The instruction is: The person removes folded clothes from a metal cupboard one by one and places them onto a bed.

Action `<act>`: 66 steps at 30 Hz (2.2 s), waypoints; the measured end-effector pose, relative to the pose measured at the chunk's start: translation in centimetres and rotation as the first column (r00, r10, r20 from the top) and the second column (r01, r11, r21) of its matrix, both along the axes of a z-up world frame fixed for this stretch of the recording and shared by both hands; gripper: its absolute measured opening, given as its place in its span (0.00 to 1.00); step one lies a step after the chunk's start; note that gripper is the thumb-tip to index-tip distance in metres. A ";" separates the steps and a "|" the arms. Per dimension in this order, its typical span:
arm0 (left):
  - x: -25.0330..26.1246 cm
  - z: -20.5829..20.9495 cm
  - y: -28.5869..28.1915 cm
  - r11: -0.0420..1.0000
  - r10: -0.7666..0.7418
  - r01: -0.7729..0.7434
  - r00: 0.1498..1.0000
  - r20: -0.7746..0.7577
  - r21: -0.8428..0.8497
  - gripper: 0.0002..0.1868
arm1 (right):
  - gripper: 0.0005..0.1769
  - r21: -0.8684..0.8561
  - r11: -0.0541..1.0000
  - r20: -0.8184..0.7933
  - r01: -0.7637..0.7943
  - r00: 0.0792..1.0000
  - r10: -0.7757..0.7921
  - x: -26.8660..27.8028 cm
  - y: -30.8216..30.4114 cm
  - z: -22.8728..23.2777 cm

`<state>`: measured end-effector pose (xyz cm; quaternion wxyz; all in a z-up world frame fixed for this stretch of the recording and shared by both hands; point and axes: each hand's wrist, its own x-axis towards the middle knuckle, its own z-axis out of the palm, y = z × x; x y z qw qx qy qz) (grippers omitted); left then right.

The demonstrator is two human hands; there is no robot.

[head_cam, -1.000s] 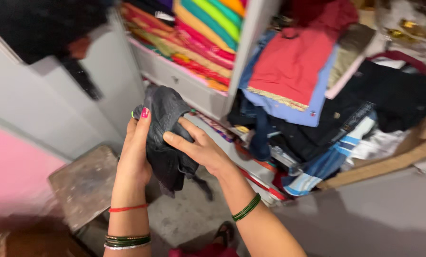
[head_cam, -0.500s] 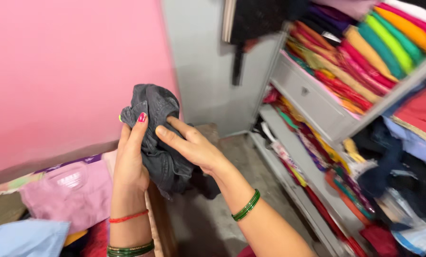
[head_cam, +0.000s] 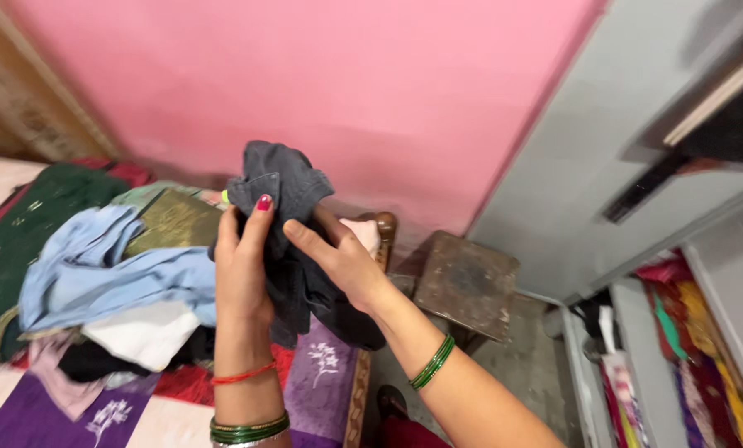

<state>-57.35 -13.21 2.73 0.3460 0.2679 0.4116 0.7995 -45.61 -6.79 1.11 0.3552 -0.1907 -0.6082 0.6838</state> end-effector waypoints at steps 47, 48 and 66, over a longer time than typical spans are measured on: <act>-4.1 -9.1 1.6 0.482 0.048 -0.618 0.727 -0.685 -0.622 0.48 | 0.44 0.478 0.811 0.370 0.338 0.760 -0.534 -7.6 4.7 -10.0; -3.3 -8.4 1.7 0.520 0.046 -0.618 0.710 -0.703 -0.590 0.48 | 0.44 0.510 0.781 0.354 0.361 0.740 -0.572 -6.8 4.6 -9.3; 17.6 -2.4 8.4 0.880 -0.270 -0.172 0.584 -0.766 -0.442 0.46 | 0.46 0.499 0.487 0.349 0.717 0.348 -0.870 14.5 4.5 -1.3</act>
